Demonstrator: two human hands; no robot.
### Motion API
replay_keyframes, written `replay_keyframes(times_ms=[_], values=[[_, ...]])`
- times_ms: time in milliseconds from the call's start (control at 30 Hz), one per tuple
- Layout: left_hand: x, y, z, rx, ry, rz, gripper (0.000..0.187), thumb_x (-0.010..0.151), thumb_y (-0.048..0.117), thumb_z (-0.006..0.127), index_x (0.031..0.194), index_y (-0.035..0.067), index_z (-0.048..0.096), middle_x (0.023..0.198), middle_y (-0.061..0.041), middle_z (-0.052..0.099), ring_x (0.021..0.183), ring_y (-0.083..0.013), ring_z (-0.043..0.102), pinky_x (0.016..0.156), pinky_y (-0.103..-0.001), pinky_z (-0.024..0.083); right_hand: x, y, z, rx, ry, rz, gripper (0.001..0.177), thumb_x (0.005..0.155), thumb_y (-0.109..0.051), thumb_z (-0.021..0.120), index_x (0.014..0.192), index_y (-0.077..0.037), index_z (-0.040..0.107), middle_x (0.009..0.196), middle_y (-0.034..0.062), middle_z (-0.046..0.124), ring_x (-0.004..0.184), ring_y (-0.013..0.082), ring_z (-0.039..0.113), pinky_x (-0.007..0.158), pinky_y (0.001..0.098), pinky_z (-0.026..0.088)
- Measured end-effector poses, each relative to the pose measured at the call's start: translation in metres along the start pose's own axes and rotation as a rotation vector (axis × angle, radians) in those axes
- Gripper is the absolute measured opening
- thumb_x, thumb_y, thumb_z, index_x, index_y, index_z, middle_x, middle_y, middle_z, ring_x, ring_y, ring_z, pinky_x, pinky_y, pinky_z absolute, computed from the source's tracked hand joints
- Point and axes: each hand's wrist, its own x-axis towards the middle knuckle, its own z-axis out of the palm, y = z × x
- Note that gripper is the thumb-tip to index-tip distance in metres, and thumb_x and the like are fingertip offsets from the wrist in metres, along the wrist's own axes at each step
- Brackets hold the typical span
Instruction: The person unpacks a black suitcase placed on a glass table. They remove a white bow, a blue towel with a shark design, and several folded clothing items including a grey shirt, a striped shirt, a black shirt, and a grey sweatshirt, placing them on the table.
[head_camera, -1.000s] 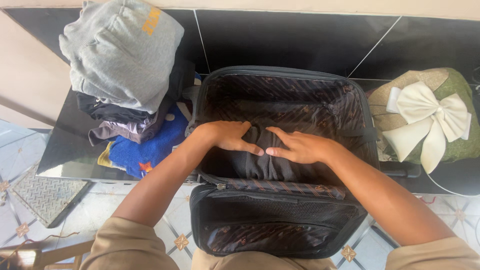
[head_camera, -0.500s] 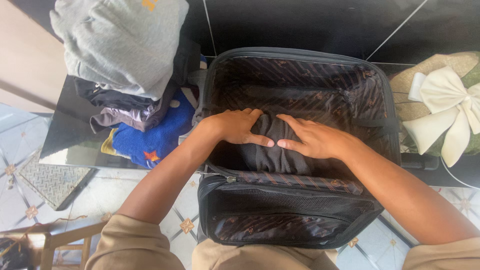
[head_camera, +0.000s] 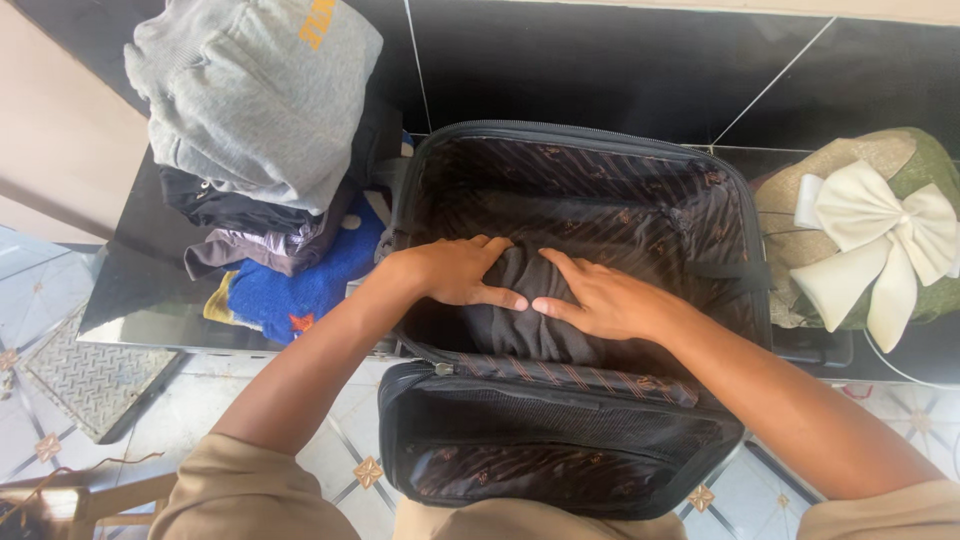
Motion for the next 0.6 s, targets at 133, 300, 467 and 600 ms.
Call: replay_keyframes(times_ms=[133, 300, 467, 600], values=[[-0.003, 0.0, 0.003, -0.002, 0.008, -0.022, 0.126, 0.072, 0.089, 0.053, 0.159, 0.004, 0.024, 0.157, -0.025, 0.038, 0.14, -0.0414, 0.046, 0.113, -0.047, 0.041, 0.001, 0.005, -0.001, -0.003, 0.026, -0.039, 0.091, 0.091, -0.071, 0.04, 0.16, -0.017, 0.018, 0.145, 0.0237, 0.052, 0.134, 0.0379, 0.053, 0.108, 0.053, 0.045], [-0.011, 0.006, -0.004, -0.048, 0.288, 0.104, 0.087, 0.088, 0.078, 0.049, 0.137, 0.005, 0.055, 0.138, -0.021, 0.056, 0.125, -0.0413, 0.057, 0.104, -0.05, 0.047, -0.001, 0.005, -0.005, -0.072, 0.054, -0.016, 0.092, 0.089, -0.073, 0.04, 0.161, -0.019, 0.023, 0.144, 0.0217, 0.054, 0.134, 0.0374, 0.053, 0.109, 0.0518, 0.046], [-0.058, 0.009, -0.043, 0.164, 1.033, 0.384, 0.037, 0.095, 0.044, 0.067, 0.1, 0.008, 0.07, 0.11, -0.011, 0.068, 0.107, -0.0344, 0.062, 0.088, -0.048, 0.047, -0.013, -0.007, -0.023, -0.144, 0.376, -0.283, 0.076, 0.089, -0.054, 0.06, 0.15, -0.012, 0.041, 0.147, 0.0207, 0.051, 0.132, 0.04, 0.051, 0.104, 0.0533, 0.043], [-0.104, -0.044, -0.095, 0.18, 1.401, 0.073, 0.026, 0.098, 0.036, 0.072, 0.093, 0.011, 0.074, 0.108, -0.008, 0.07, 0.108, -0.0328, 0.061, 0.09, -0.05, 0.045, -0.014, -0.044, -0.06, -0.153, 0.644, -0.46, 0.044, 0.089, -0.026, 0.067, 0.131, -0.014, 0.064, 0.13, 0.0123, 0.069, 0.118, 0.031, 0.067, 0.1, 0.0437, 0.054]])
